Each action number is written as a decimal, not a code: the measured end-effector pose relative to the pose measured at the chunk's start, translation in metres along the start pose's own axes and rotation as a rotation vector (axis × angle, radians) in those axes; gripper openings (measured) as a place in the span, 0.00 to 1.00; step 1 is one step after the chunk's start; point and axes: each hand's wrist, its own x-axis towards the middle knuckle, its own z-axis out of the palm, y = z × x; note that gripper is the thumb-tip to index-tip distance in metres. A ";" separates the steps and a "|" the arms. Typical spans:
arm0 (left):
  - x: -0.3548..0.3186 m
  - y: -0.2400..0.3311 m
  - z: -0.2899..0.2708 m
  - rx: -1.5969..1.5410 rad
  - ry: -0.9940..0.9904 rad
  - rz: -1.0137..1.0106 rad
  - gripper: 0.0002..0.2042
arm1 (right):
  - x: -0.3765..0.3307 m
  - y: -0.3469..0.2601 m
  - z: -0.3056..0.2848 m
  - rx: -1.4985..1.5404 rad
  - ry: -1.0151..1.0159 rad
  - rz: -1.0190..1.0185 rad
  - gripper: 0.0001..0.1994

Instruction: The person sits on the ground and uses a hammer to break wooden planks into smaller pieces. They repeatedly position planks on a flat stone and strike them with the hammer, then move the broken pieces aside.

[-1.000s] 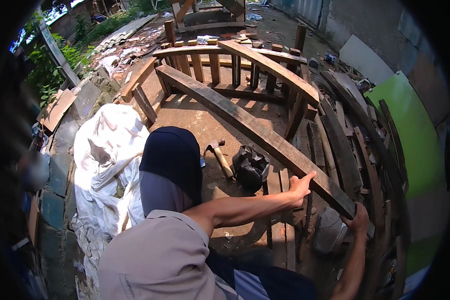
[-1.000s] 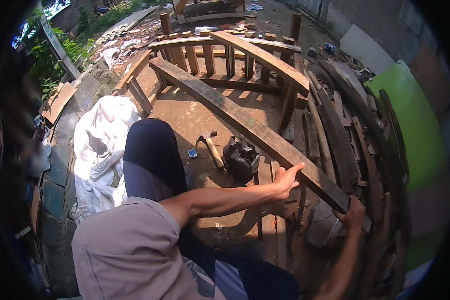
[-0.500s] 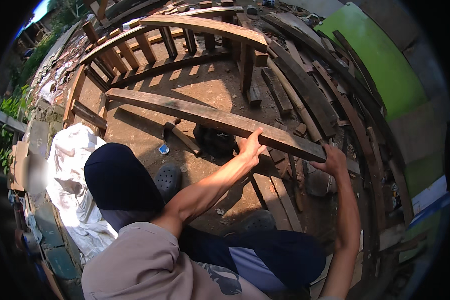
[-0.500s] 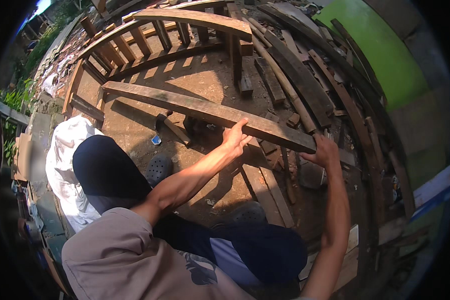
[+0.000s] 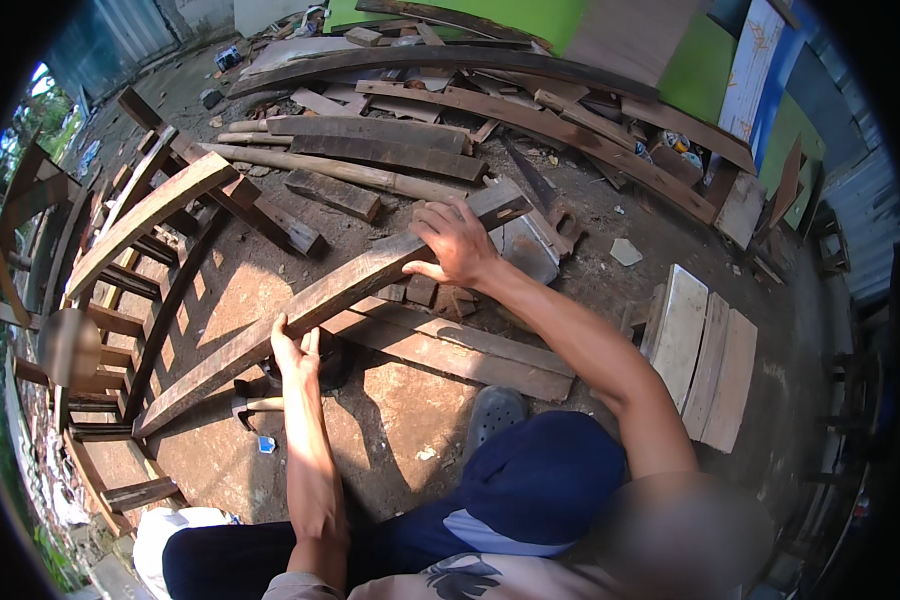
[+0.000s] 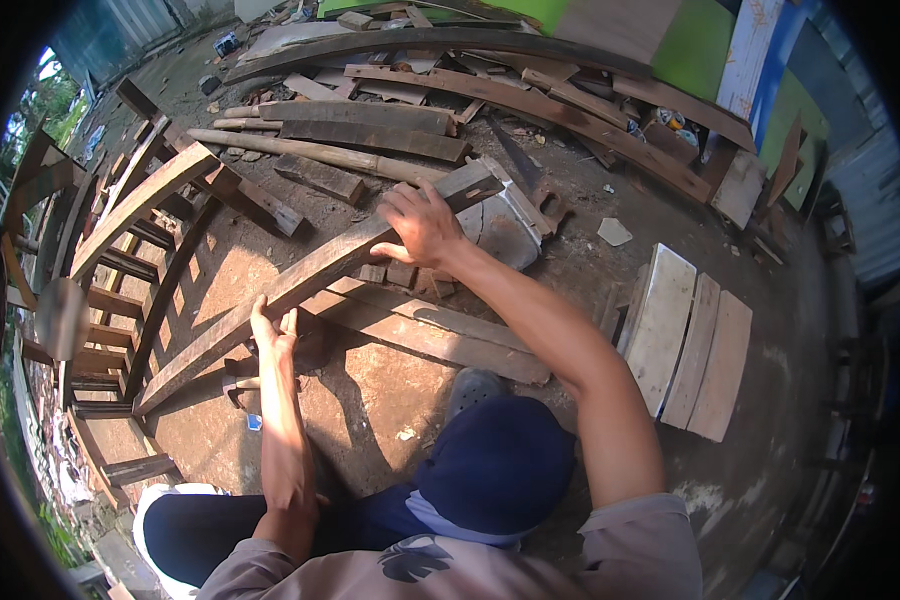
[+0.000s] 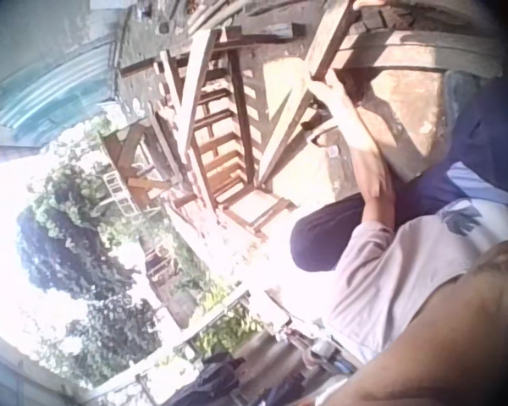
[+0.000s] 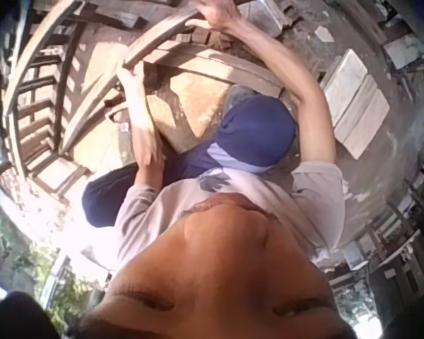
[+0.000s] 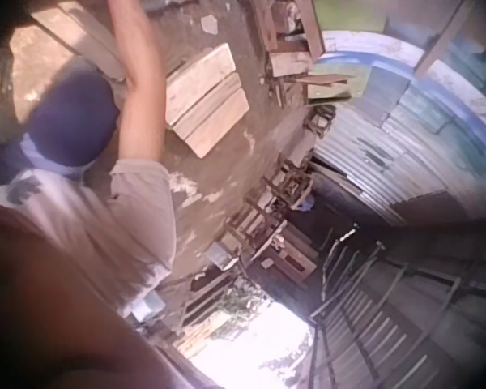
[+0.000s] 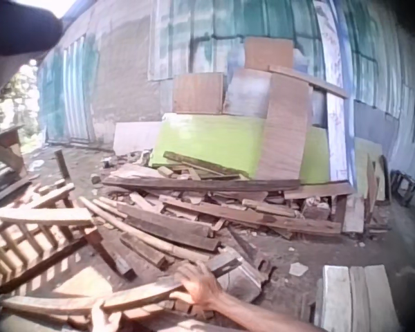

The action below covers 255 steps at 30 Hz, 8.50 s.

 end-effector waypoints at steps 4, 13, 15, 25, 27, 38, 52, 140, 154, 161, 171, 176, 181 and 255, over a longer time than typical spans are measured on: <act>0.025 0.001 -0.013 0.001 -0.017 0.033 0.18 | -0.022 0.021 -0.016 -0.090 0.289 0.460 0.18; 0.034 -0.011 -0.008 0.026 0.000 0.027 0.22 | -0.094 0.064 -0.010 0.234 0.313 0.798 0.15; 0.032 -0.014 -0.008 0.035 0.003 0.033 0.22 | -0.098 0.058 -0.003 0.174 0.288 0.778 0.16; 0.011 -0.022 -0.001 0.051 0.129 0.010 0.25 | -0.104 0.031 0.016 -0.122 0.246 0.880 0.12; -0.001 -0.023 -0.006 0.022 0.102 0.015 0.24 | -0.106 0.022 0.015 -0.155 0.271 0.857 0.11; -0.015 -0.013 -0.022 -0.024 -0.023 0.069 0.24 | -0.112 0.019 -0.008 -0.107 0.356 0.952 0.08; -0.046 0.025 0.026 -0.117 -0.011 0.080 0.26 | -0.014 -0.018 -0.065 -0.232 0.083 0.351 0.35; -0.081 0.097 0.020 -0.298 0.021 0.500 0.44 | 0.060 0.063 -0.014 -0.050 -0.182 -0.045 0.31; -0.128 0.090 0.020 -0.364 0.157 0.646 0.31 | 0.031 0.099 0.009 0.045 -0.500 0.123 0.24; -0.124 0.077 0.023 -0.250 0.263 0.441 0.44 | 0.031 0.097 0.014 0.002 -0.420 0.117 0.27; -0.098 0.050 0.024 -0.691 0.116 0.453 0.46 | 0.009 0.116 0.009 -0.125 -0.237 -0.046 0.39; -0.100 0.063 0.030 -0.847 0.064 0.363 0.48 | 0.008 0.113 0.008 -0.169 -0.206 -0.016 0.40; -0.094 0.078 0.025 -0.896 0.006 0.398 0.49 | 0.013 0.104 0.016 -0.155 -0.179 -0.019 0.40; -0.217 0.165 0.240 1.801 -0.749 1.445 0.50 | 0.086 0.135 0.033 0.652 0.344 1.374 0.18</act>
